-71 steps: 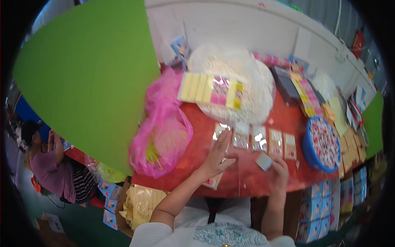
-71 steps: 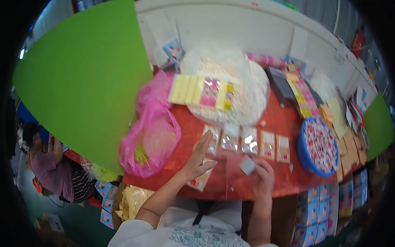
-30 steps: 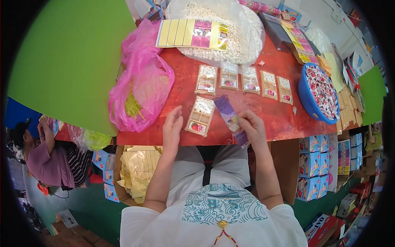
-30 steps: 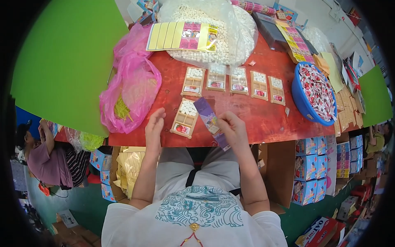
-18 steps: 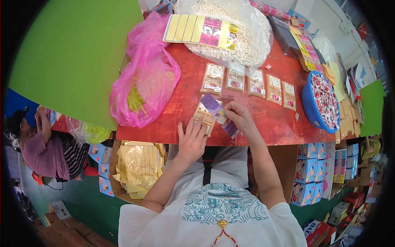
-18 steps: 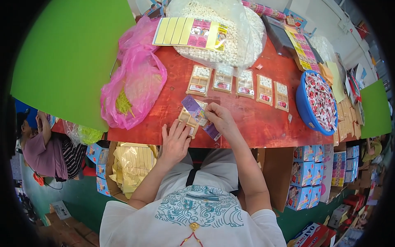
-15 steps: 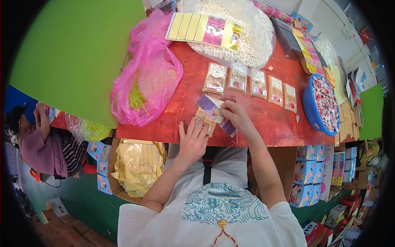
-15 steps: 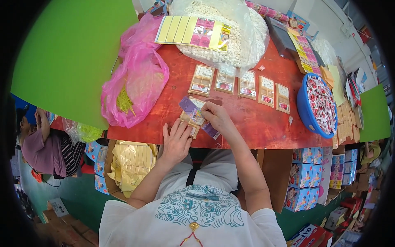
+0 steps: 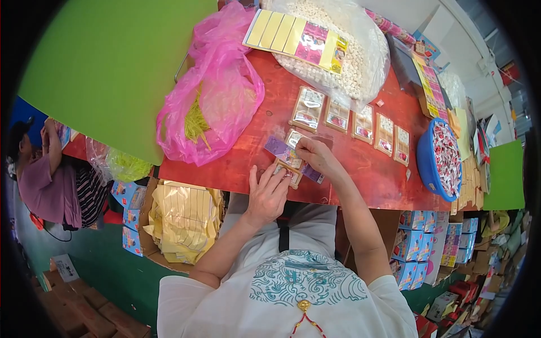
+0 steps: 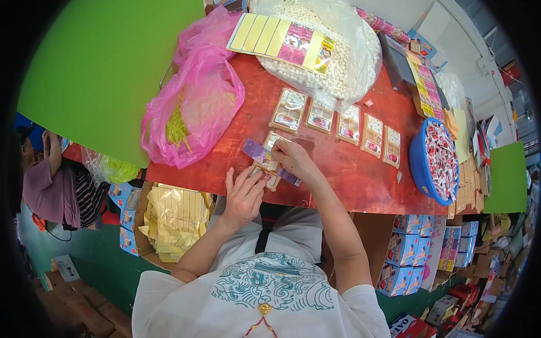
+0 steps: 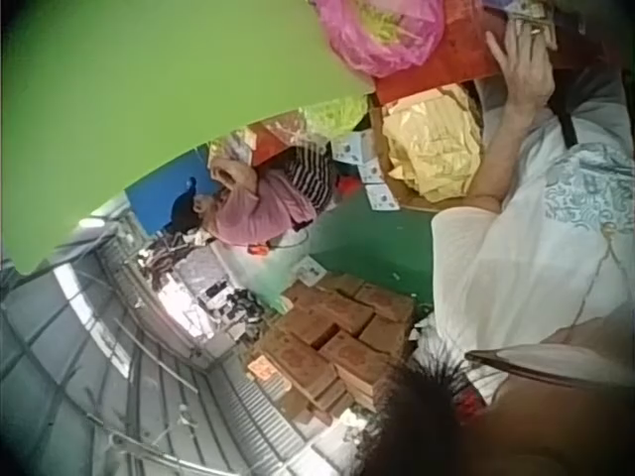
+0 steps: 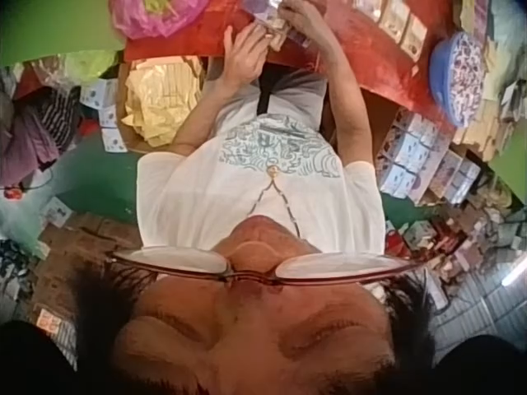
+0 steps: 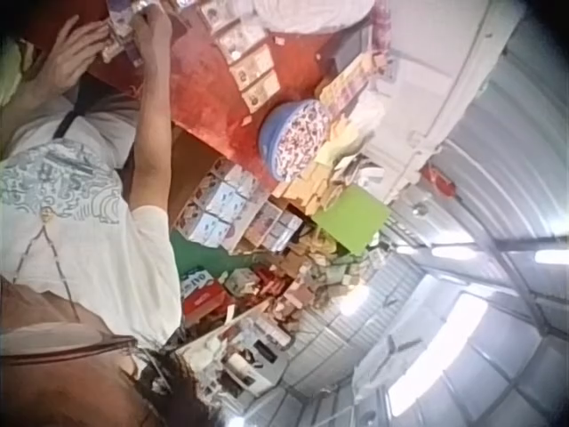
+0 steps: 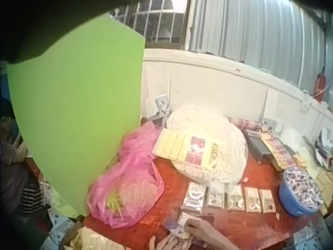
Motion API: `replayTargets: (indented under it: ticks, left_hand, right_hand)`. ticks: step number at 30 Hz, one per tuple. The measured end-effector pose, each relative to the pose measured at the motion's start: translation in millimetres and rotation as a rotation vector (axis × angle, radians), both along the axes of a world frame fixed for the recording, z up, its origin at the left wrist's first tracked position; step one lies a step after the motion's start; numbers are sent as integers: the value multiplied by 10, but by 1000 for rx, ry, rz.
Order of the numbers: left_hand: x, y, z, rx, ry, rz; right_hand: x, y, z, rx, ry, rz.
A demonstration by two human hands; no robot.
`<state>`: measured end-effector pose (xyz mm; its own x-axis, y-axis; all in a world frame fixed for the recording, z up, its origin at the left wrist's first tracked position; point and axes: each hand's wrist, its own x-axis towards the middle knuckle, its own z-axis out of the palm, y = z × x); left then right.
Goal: Packaging small white items into plastic bags and sealing them with decorative cardboard headers.
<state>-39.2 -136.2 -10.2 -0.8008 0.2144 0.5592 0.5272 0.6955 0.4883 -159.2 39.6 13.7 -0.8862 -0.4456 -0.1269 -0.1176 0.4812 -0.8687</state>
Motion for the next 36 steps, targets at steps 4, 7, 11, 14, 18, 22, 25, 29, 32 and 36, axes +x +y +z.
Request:
replayTargets:
  ticks: [4,7,11,14,18,22,25,29,32,36]
  left_hand:
    - [3,-10,-34,7,13,3]
    - [4,-11,-41,0,13,11]
    - [-3,-1,-50,-14,13,11]
    - [-3,0,-60,-23,10,9]
    - [1,-1,-74,-34,0,12]
    - [0,4,-67,-31,-7,9]
    - [-2,3,-71,-35,-9,10]
    - [-4,-6,-86,-34,-11,7]
    - [-12,-8,-77,-44,-11,-4]
    - [-44,9,14,-42,-27,13]
  right_hand:
    - [12,-33,42,63,49,15]
    - [42,-68,79,130,109,2]
    - [55,-56,91,160,115,25]
    - [48,-53,71,189,168,24]
    - [53,-62,76,259,436,75]
    - [79,-72,46,319,532,79]
    - [86,-87,42,371,528,71]
    - [95,-103,7,398,564,74]
    - [103,-110,-26,437,575,69]
    - [110,-128,-30,480,581,61]
